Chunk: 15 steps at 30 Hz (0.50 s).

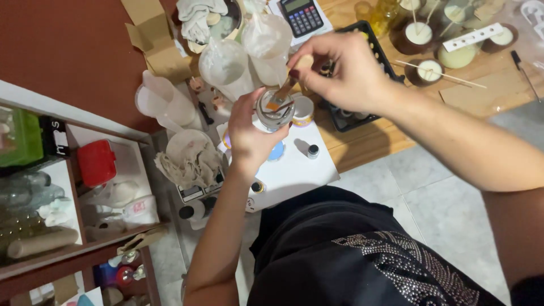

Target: Painting decorative designs on candle lids and cleaning brushes at a workbench.

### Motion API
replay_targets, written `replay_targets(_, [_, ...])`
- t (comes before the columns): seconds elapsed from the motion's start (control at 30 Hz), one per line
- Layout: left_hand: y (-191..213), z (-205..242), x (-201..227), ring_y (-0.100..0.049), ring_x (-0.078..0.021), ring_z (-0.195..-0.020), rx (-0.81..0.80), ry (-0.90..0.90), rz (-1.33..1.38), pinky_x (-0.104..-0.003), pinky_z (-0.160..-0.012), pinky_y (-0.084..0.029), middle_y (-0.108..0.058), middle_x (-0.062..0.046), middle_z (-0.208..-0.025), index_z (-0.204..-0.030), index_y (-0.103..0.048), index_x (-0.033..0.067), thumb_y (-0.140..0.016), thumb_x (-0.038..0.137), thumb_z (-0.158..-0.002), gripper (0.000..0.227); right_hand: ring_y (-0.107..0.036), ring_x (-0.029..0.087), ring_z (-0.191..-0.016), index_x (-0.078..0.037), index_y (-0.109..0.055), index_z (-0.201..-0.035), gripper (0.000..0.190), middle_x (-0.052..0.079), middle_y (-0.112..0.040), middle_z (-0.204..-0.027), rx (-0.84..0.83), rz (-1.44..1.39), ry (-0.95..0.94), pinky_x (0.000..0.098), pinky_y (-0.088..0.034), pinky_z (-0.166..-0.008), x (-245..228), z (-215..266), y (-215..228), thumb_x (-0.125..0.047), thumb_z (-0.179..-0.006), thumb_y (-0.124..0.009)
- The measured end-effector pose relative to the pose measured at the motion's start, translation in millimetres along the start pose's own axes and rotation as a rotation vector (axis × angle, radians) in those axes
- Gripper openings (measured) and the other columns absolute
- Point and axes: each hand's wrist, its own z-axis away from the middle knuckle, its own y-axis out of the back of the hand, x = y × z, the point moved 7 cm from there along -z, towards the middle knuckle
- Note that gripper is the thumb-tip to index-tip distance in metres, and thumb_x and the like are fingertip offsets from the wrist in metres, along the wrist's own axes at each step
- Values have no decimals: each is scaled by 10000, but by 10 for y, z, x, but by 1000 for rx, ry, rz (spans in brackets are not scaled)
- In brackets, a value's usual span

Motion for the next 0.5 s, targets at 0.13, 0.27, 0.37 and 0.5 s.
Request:
replay_targets(0.13, [-216, 135, -432, -679, -353, -1071, -3, 38, -117, -439, -951, -554, -686, -139, -1137, -1272, -624, 49, -945, 169, -630, 728, -703, 152, -710, -6, -747, -1041, 128, 97, -745, -904, 1, 108, -77, 278, -550, -642, 417, -41, -285, -19, -914, -739])
replay_targets(0.27, [-492, 332, -916, -673, -382, -1072, -30, 214, -161, -446, -917, -552, -679, -173, -1144, -1279, -615, 39, -929, 174, -611, 750, -713, 203, -747, -3, -746, -1019, 140, 117, -729, -898, -23, 123, -35, 302, -556, -656, 730, -19, -523, 6, -880, -731])
replay_targets(0.37, [-645, 431, -1153, -669, -385, -1088, -49, 262, -210, -446, -921, -548, -678, -184, -1173, -1288, -606, 28, -921, 169, -606, 764, -724, 218, -758, 1, -738, -1011, 139, 124, -721, -898, -27, 76, -59, 313, -572, -673, 1043, 36, -667, 2, -872, -723])
replay_targets(0.5, [-753, 483, -1320, -670, -380, -1105, -41, 312, -173, -430, -923, -557, -678, -193, -1194, -1306, -603, 16, -915, 162, -600, 786, -738, 231, -791, 1, -726, -1006, 134, 120, -720, -899, -46, 9, -65, 318, -597, -720, 1166, 44, -730, -15, -873, -718])
